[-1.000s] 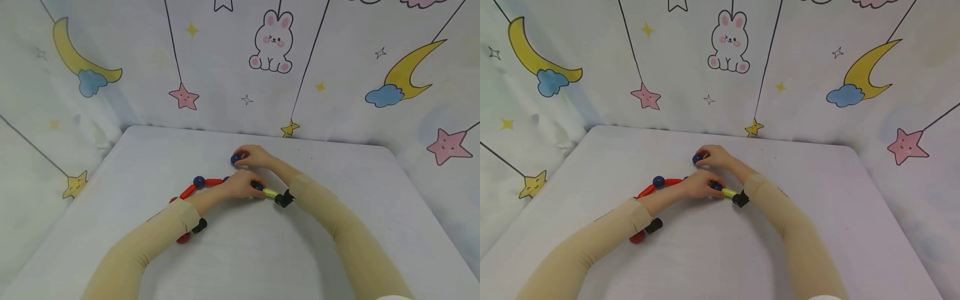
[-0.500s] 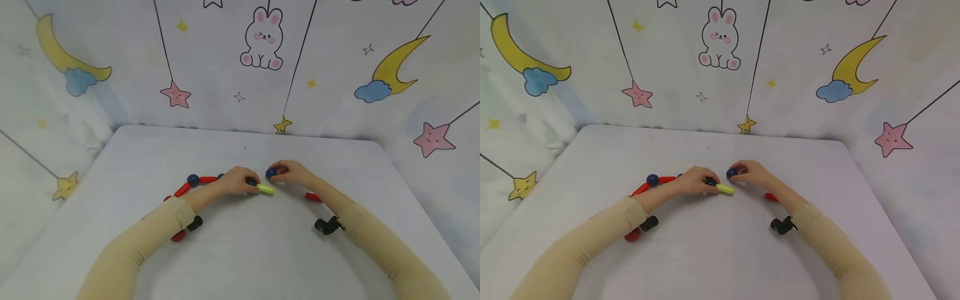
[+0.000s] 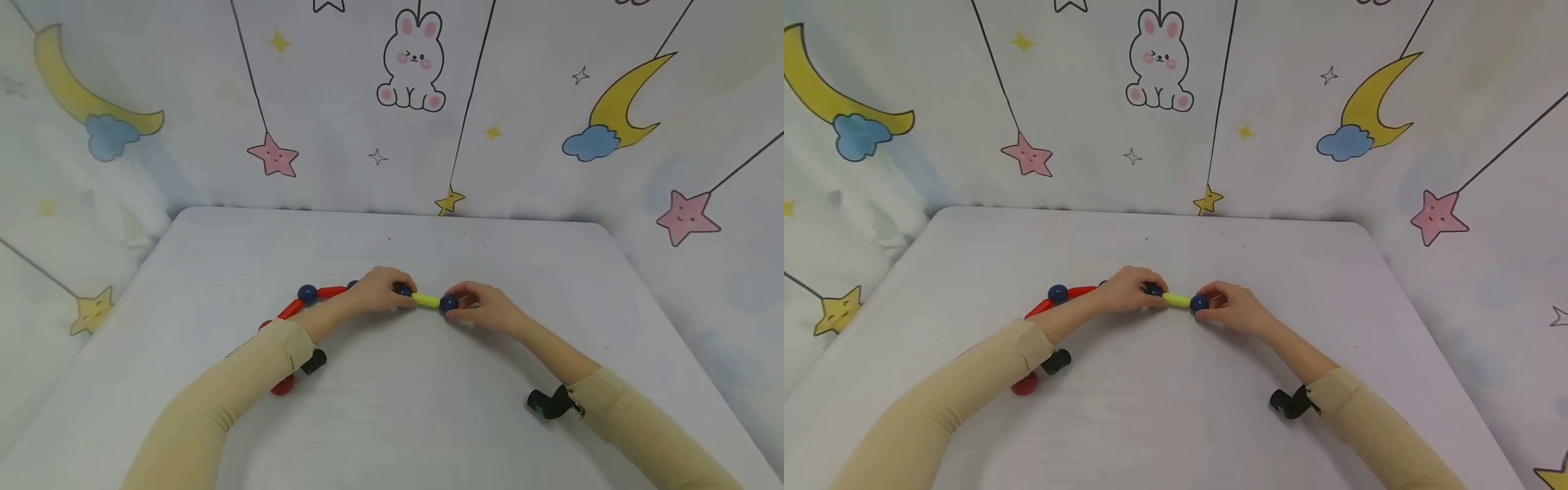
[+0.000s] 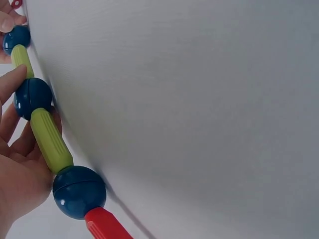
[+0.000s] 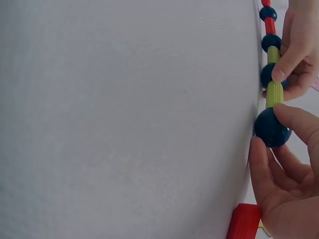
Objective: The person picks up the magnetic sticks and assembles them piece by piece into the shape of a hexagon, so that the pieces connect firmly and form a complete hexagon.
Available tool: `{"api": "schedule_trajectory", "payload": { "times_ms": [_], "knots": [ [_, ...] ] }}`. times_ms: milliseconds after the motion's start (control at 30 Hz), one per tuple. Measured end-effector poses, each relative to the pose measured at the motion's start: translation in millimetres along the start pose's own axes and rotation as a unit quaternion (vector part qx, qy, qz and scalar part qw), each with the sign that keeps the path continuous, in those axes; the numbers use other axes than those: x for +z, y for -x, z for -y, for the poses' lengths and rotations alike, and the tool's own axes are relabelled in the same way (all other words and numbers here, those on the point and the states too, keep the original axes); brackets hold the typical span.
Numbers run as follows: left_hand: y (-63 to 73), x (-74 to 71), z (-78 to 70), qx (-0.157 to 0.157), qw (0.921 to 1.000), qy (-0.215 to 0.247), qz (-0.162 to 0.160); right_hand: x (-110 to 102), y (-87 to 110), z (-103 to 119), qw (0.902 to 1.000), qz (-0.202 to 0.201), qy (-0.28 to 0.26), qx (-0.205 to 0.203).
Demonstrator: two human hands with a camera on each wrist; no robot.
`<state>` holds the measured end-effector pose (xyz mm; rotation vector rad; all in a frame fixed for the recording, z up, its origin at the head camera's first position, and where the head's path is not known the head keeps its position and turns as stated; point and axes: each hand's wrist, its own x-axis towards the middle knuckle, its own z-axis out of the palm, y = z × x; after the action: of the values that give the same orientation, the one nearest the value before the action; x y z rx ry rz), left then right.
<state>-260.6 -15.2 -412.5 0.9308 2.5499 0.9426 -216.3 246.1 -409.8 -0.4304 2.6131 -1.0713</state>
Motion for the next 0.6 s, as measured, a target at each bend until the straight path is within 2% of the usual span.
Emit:
{"api": "schedule_trajectory", "payload": {
  "times_ms": [100, 367, 600],
  "knots": [
    [-4.2, 0.5, -1.7, 0.011, 0.9999, -0.009, 0.005, 1, -0.7, 3, 1.0000, 0.002, -0.001, -0.003],
    [-26.5, 13.7, -23.3, 0.051, 0.9974, -0.016, 0.048, -1, 3.2, 2, 0.9998, 0.002, -0.021, -0.005],
    [-32.4, 21.1, -25.9, 0.074, 0.9962, -0.017, 0.044, -10, 11.6, -2, 0.9997, -0.013, -0.021, 0.005]
  ]
}}
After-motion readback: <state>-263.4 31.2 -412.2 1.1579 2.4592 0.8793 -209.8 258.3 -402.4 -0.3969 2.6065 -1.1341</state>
